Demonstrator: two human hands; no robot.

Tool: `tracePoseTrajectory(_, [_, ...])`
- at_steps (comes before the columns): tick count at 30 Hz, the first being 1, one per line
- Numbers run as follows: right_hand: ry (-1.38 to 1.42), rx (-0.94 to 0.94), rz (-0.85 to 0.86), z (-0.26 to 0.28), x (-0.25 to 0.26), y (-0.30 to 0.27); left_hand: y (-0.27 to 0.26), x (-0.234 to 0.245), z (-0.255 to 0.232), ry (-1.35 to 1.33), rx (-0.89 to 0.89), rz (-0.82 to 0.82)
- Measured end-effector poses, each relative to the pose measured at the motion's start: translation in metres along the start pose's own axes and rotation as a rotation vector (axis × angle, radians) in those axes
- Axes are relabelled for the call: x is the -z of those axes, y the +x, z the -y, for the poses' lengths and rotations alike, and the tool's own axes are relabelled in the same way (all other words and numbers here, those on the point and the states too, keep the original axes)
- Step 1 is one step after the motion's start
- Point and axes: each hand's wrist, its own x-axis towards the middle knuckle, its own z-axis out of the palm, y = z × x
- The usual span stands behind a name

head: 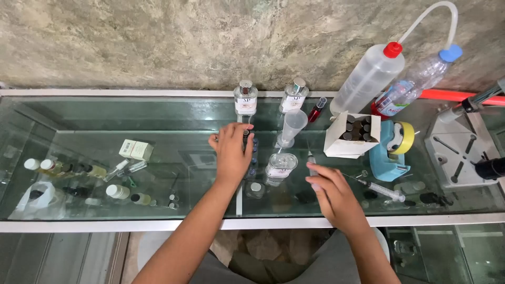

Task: Refilling a small perfume bottle using a syringe to transfer liquid from a larger container.

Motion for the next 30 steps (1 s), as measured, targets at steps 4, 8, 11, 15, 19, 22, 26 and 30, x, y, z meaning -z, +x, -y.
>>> tracePoseTrajectory(4, [-0.043, -0.027, 0.098, 0.002, 0.001, 0.008, 0.001, 0.004, -0.003, -0.046, -0.021, -0.023])
tracePoseTrajectory(8, [-0.075, -0.108, 0.137, 0.009, 0.001, 0.017, 0.002, 0.012, -0.012, -0.126, -0.053, -0.032])
tracePoseTrajectory(11, [-0.105, -0.121, 0.119, 0.002, -0.007, 0.018, 0.004, 0.014, -0.014, -0.185, -0.084, -0.022])
tracePoseTrajectory(15, [-0.111, -0.146, 0.071, 0.000, -0.010, 0.017, 0.003, 0.023, -0.017, -0.356, -0.095, -0.081])
tracePoseTrajectory(19, [-0.109, -0.176, -0.011, 0.014, -0.015, 0.021, 0.008, 0.050, -0.025, -0.410, -0.141, -0.139])
tracePoseTrajectory(22, [-0.004, -0.201, -0.010, 0.019, -0.021, 0.030, 0.013, 0.084, -0.036, -0.364, -0.257, -0.113])
tracePoseTrajectory(26, [0.008, -0.126, 0.062, 0.013, -0.032, 0.037, 0.021, 0.117, -0.039, -0.010, -0.572, -0.031])
tracePoseTrajectory(30, [-0.016, -0.157, 0.110, 0.011, -0.038, 0.035, 0.020, 0.138, -0.030, 0.184, -0.609, 0.054])
